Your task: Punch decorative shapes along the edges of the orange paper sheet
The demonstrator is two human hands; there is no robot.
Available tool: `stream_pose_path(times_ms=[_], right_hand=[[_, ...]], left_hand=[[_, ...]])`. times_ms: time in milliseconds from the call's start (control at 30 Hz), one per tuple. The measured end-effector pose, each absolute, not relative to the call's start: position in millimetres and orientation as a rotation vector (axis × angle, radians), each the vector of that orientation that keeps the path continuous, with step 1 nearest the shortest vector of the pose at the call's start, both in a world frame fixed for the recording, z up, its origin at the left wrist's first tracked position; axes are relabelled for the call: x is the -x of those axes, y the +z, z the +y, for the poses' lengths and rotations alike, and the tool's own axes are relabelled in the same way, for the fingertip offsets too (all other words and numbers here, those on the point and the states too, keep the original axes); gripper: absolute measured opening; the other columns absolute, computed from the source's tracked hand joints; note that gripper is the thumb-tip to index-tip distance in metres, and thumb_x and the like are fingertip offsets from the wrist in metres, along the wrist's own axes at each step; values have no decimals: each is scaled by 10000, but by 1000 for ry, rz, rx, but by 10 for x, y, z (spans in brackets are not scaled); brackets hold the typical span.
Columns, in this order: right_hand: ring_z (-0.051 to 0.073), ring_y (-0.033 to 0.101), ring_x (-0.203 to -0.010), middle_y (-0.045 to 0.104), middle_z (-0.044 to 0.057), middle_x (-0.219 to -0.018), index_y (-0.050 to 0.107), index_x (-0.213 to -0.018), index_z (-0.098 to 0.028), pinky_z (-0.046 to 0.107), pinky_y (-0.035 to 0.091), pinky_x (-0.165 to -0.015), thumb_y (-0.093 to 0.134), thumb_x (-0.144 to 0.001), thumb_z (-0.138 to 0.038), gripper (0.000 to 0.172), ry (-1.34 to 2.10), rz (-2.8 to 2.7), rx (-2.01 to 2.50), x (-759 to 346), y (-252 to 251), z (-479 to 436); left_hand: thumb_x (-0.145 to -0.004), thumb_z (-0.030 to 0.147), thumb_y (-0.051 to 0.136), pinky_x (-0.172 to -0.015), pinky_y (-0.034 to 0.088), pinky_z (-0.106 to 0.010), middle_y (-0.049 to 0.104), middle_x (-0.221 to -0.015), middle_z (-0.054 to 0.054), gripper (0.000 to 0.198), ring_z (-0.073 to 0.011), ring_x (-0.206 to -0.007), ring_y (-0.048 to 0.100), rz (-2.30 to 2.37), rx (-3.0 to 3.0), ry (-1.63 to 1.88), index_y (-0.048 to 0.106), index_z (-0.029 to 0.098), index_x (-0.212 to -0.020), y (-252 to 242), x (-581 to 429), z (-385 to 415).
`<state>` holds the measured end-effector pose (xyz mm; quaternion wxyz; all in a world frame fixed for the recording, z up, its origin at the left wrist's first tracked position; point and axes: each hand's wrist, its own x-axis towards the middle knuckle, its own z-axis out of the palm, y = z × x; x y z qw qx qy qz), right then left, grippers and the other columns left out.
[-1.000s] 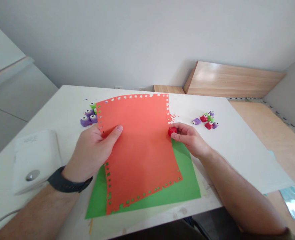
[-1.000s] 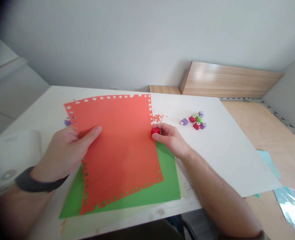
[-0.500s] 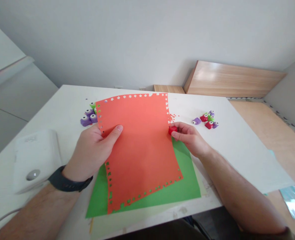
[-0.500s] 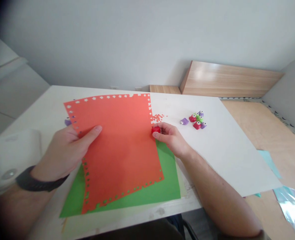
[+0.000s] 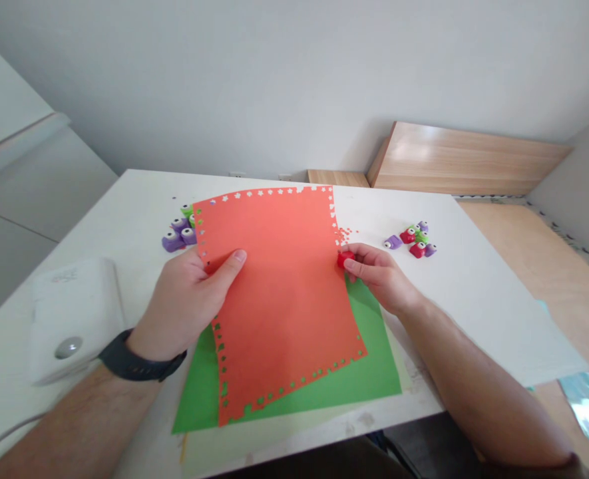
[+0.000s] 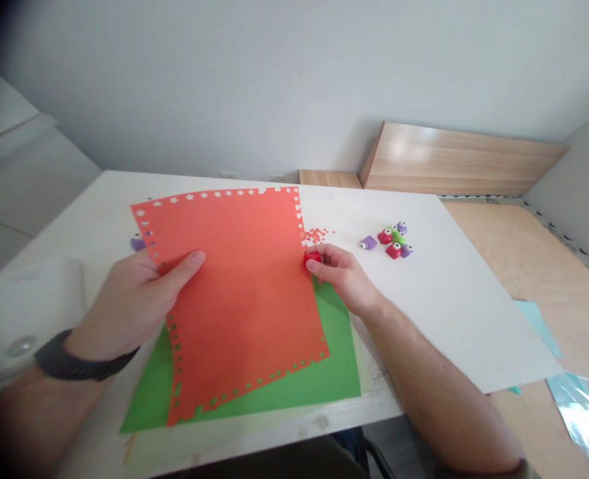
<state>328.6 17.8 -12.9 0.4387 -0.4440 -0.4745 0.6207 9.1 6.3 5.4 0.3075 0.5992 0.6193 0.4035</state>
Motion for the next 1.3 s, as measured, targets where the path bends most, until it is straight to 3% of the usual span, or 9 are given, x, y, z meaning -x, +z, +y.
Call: stream_pose_path(times_ms=[800,1300], right_hand=[[169,569,-801,668,21,-903,742,-1060,-198,324,424,-767,869,-820,-367,319,1564,-1276,1113,-3271,-97,154],[154,543,-746,664,16,-883,765,-1082,-207,309,384,-677,867,-820,-361,320,1520,-1224,1140,-3294,-124,172]], left_hand=[[-930,541,700,-1062,585,-477,788,-1282,-65,435,-323,-1083,775,1668,-1561,1053,786,238,-1230,50,-82,61],[-939,545,692,-1008,610,-446,796,-1261,-34,378,-317,-1123,763,1673,-1588,1061,784,277,-1190,63,-91,63]])
